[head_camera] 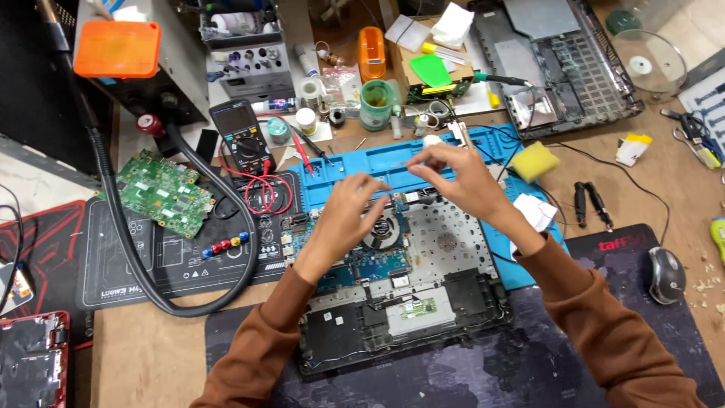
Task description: Disassembling a laptop by removing screws and internal components using a screwdriver
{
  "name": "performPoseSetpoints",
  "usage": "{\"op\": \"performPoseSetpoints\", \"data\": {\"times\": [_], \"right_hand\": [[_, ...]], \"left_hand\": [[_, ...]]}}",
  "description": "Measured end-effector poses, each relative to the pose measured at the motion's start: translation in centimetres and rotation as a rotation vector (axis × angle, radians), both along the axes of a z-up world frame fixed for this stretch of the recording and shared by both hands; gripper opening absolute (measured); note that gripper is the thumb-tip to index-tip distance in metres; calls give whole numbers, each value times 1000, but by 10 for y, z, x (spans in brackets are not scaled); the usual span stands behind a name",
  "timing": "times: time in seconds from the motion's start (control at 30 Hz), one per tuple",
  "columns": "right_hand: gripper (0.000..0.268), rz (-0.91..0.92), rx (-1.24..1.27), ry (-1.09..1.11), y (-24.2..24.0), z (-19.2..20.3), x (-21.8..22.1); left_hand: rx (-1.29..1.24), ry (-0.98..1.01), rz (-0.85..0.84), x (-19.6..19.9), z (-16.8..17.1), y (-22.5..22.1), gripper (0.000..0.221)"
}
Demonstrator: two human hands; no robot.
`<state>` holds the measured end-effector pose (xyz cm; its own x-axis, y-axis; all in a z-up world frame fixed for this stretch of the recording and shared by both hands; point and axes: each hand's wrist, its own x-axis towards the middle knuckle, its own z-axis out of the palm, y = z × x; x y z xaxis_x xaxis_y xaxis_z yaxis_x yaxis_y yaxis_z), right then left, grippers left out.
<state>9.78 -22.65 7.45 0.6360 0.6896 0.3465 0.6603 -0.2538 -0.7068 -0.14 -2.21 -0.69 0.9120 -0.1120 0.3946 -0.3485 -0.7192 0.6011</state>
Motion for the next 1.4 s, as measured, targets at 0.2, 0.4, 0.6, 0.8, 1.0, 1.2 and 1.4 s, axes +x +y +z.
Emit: {"op": "performPoseSetpoints", "data": {"times": [0.2, 0.4, 0.6, 0.8, 1.0, 1.2, 1.4], "right_hand": [[8, -81, 52, -95, -40, -46, -1], [12, -42, -37, -303, -60, -82, -8], [20, -62, -145, -454, -63, -87, -8], [20, -91, -180, -618, -52, -102, 9], [16, -48, -145, -722, -47, -105, 16], [8, -37, -110, -668, -47, -105, 17], [7, -38, -112, -650, -50, -103, 12]], "left_hand": [[196, -7, -9, -5, -19, -19, 12], [154, 30, 2, -3, -3, -27, 13], [173, 58, 36, 0, 0, -33, 14], [153, 45, 56, 5, 1, -36, 13], [164, 35, 44, 11, 2, -36, 11], [157, 39, 35, 17, -3, -37, 11], [53, 135, 24, 26, -6, -43, 13]]}}
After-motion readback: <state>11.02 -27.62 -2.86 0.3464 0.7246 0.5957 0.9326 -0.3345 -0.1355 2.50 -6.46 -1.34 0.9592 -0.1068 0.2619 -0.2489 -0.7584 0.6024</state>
